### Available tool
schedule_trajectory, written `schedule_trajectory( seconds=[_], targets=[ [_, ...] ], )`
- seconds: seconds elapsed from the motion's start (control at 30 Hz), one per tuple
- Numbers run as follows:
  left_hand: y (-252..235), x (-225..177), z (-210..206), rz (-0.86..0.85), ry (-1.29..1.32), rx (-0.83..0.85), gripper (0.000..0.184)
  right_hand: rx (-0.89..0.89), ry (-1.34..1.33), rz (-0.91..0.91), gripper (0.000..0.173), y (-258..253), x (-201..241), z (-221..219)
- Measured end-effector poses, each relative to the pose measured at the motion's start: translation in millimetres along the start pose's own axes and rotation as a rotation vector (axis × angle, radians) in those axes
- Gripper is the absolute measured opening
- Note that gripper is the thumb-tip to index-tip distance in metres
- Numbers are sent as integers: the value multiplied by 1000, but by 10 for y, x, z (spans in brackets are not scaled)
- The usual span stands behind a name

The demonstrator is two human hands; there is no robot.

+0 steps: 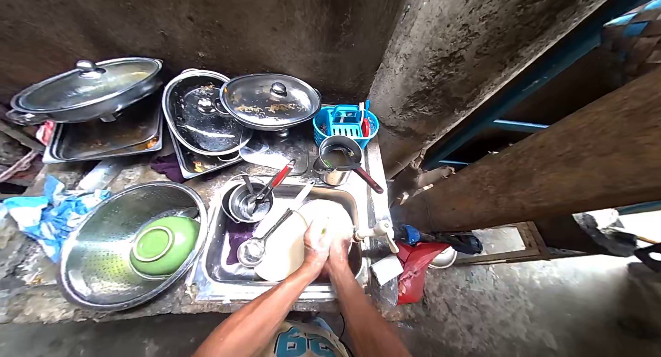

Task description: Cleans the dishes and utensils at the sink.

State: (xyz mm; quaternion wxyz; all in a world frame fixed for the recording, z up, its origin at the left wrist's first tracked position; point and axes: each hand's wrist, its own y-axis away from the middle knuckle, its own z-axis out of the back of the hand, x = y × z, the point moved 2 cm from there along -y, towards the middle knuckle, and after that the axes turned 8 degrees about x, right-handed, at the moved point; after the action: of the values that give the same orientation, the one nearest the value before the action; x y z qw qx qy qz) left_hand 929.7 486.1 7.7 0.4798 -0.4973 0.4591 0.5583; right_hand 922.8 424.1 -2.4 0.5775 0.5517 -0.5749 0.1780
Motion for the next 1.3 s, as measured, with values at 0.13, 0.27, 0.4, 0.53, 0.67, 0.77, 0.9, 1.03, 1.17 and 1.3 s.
schedule_trajectory(
  seconds=[0.13, 0.27, 0.4, 0.53, 0.67, 0.77, 0.9, 1.03, 1.17, 1.3],
  targets=[
    [-73, 149, -10, 53, -7, 139, 40, 136, -13, -40, 32, 94, -105, 38],
    [-81, 98, -29, 87, 238, 196, 30, 92, 20, -10, 38, 18, -133, 178],
    [-112, 65, 5, 345, 536, 170, 26, -31, 75, 74, 24, -80, -103, 408],
    [-121, 162, 17, 357, 323, 103, 38, 24, 1, 35, 27, -27, 28, 459],
    [-63, 151, -64, 200, -13, 97, 39, 85, -271, -71, 23, -6, 50, 366],
    [120, 82, -128, 141, -21, 224, 55, 186, -168, -22, 29, -20, 0, 371],
    [164, 73, -93, 195, 95, 230, 63, 281, 649, -13, 45, 26, 198, 283],
    [70, 178, -14, 375, 252, 58, 39, 398, 1245, 455, 31, 9, 225, 182],
    [6, 183, 204, 312, -206, 300, 43, 410, 1393, 639, 24, -33, 167, 293],
    [13, 93, 517, 104, -508, 634, 42, 477, 1435, 526, 35, -36, -8, 498]
  ],
)
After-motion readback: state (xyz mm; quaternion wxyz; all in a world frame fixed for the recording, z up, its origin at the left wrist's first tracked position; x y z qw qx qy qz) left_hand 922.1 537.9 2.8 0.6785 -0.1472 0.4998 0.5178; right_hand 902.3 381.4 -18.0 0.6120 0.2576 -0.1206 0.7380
